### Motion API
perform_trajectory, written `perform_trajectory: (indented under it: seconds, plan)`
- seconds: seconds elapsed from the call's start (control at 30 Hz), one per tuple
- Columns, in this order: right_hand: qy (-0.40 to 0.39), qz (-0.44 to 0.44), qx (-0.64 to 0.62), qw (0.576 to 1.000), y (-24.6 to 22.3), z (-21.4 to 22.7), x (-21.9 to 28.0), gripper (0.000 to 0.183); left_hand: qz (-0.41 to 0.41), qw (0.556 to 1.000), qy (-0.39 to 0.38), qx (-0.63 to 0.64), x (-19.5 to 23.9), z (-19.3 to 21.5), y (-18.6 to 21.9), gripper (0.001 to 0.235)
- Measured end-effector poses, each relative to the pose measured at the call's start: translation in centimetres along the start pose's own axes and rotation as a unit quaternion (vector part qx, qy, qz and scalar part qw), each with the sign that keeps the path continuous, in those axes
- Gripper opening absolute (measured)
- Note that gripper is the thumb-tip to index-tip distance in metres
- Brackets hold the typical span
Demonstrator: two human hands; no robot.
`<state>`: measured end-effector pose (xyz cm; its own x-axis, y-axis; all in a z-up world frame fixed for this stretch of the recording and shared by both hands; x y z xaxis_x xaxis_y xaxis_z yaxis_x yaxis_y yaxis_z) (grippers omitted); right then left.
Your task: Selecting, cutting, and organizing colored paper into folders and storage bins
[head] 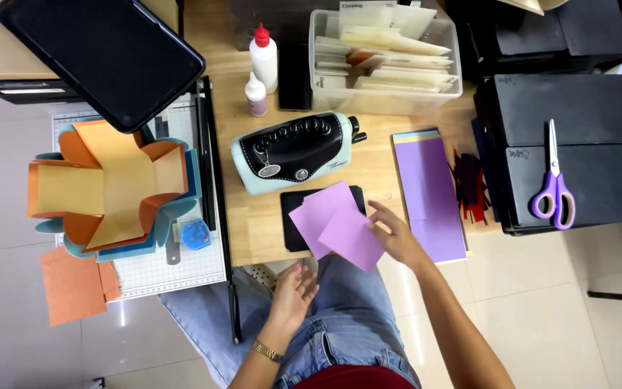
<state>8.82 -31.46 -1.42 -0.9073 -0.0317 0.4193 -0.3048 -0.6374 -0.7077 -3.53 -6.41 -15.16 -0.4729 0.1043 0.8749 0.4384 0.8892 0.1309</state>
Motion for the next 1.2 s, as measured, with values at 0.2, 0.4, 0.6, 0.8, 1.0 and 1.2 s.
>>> perform_trajectory:
  seconds: [0.2, 0.4, 0.6, 0.8, 1.0, 1.2]
  plan:
    - [0.052, 0.216, 0.214, 0.951, -3.5, -5.2, -0.7, 0.018, 0.049, 0.998, -0.018, 0.024, -1.3, -2.8, -2.4, 0.028]
    - [-0.021, 0.148, 0.272, 0.951, -5.5, -6.5, 1.8, 0.018, 0.064, 0.997, -0.014, 0.03, -3.2, -2.0, -3.2, 0.029]
    - [-0.026, 0.077, 0.064, 0.995, -0.8, -3.8, 0.2, 0.033, 0.07, 0.997, -0.005, -0.023, 0.6, -3.4, -1.6, 0.024]
    - [0.327, -0.05, 0.05, 0.942, 11.2, 12.3, -1.2, 0.017, 0.043, 0.999, -0.014, -0.021, 0.2, -2.9, -1.7, 0.026]
    - [0.465, -0.088, 0.217, 0.854, 12.9, 17.2, 1.0, 0.042, 0.019, 0.994, -0.032, -0.103, 2.3, -4.7, -0.5, 0.025]
    - [0.217, 0.114, -0.051, 0.968, 1.0, 3.5, 1.6, 0.044, -0.13, 0.968, -0.075, -0.198, 4.6, -5.9, 1.4, 0.022]
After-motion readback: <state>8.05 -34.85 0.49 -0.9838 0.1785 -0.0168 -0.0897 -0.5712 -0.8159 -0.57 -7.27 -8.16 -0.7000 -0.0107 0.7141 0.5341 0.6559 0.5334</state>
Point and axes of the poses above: each hand's wrist, its own x-axis away from the middle knuckle, its own z-axis out of the back of the hand, y = z × x, the point moved 9 cm from there along -x, towards the middle knuckle, and after that the axes turned 15 degrees about x, right-handed, at the moved point
